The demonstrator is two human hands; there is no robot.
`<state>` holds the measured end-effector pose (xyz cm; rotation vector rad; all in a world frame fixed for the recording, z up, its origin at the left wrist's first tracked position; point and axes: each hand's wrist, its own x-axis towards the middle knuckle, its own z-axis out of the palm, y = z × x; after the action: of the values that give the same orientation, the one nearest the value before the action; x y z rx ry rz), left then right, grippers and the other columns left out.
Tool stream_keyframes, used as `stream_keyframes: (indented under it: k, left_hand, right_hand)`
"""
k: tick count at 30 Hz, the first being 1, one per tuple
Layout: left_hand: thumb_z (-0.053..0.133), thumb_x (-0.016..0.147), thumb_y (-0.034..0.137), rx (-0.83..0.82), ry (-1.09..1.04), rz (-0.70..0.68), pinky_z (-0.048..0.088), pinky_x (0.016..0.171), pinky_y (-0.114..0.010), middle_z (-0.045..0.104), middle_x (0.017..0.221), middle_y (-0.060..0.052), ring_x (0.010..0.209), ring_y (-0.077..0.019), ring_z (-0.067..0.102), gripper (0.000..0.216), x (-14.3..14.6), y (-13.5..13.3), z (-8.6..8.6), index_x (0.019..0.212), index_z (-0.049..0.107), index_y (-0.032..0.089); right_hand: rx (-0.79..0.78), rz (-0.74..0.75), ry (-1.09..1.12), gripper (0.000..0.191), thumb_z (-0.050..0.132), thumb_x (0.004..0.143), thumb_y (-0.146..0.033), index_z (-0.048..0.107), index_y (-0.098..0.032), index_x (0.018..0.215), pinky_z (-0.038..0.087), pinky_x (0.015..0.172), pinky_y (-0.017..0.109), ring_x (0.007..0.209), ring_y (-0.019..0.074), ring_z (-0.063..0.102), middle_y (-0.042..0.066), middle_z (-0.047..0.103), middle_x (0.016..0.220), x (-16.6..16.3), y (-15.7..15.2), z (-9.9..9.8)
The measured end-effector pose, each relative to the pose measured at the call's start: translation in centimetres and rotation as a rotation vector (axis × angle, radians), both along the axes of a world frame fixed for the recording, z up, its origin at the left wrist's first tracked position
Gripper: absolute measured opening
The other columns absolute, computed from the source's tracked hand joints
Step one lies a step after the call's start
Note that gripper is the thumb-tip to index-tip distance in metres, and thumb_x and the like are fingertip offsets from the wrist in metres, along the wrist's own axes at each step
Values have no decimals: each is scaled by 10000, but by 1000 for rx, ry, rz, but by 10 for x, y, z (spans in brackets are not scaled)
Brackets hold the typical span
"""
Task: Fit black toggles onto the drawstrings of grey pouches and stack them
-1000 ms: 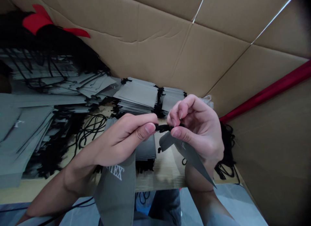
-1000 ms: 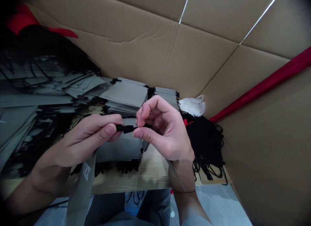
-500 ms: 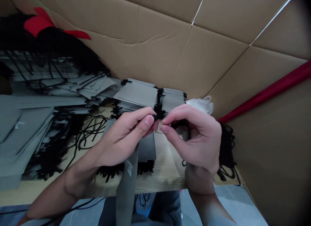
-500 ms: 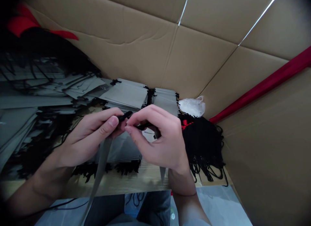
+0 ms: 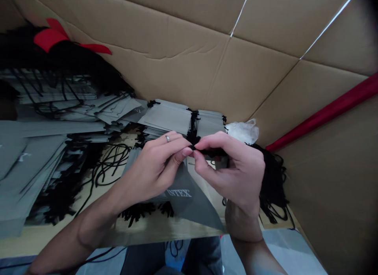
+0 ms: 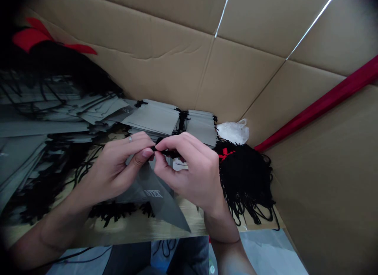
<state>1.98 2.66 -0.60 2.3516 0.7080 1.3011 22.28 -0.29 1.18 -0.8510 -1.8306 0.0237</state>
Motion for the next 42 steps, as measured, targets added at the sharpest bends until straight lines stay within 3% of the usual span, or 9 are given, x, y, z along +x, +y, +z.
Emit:
stream_keyframes:
  k: [3, 6, 14, 20, 25, 36, 42]
  left_hand:
    - [706, 1120, 221, 7, -101, 61, 555, 811, -248, 757, 986, 8, 892, -123, 710, 41, -2, 1, -3, 1145, 732, 201]
    - [752, 1068, 134, 70, -171, 47, 608, 869, -232, 810, 1070, 2, 951, -118, 776, 149, -5, 1, -5, 1192, 741, 216]
    - [818, 929, -4, 482, -85, 25, 707, 849, -256, 851, 979, -25, 876, -168, 850, 292, -16, 6, -2, 1151, 774, 181]
    - [831, 962, 93, 346, 45, 41, 719, 864, -285, 883, 1086, -5, 939, -183, 872, 360, -28, -3, -1, 1249, 755, 297]
    - [812, 998, 139, 356, 91, 72, 716, 808, -295, 891, 1059, 25, 864, -175, 872, 306, -30, -5, 2, 1228, 762, 335]
    - [793, 1005, 110, 497, 147, 102, 656, 747, -261, 863, 993, -14, 780, -161, 843, 189, -29, -4, -3, 1154, 712, 193]
    - [817, 950, 138, 403, 64, 112, 638, 672, -270, 849, 907, 34, 727, -150, 821, 223, -26, -5, -3, 1103, 721, 269]
  right_hand:
    - [-57, -10, 31, 172, 819, 888, -68, 773, -211, 971, 570, 661, 224, 694, 69, 649, -67, 792, 877, 2, 1, 1]
    - [-87, -20, 55, 180, 815, 882, -66, 790, -219, 974, 575, 657, 211, 700, 67, 665, -74, 800, 879, 3, 1, 2]
    - [-152, 72, 21, 186, 806, 887, -68, 807, -215, 1000, 602, 683, 214, 708, 77, 692, -62, 832, 910, 5, 0, 2]
    - [-132, 138, -14, 146, 804, 895, -97, 801, -219, 976, 625, 700, 263, 702, 112, 705, -30, 834, 906, 4, 2, 0]
    - [-133, 141, -28, 141, 800, 894, -84, 794, -207, 965, 613, 689, 242, 708, 107, 711, -26, 823, 887, 5, 2, 1]
    - [-130, 154, -85, 135, 753, 928, -84, 801, -192, 993, 653, 785, 273, 701, 111, 705, 5, 842, 934, 5, 5, -2]
    - [-163, 168, -36, 156, 761, 848, -80, 792, -207, 933, 624, 700, 251, 691, 113, 712, -23, 827, 867, 2, 6, 0]
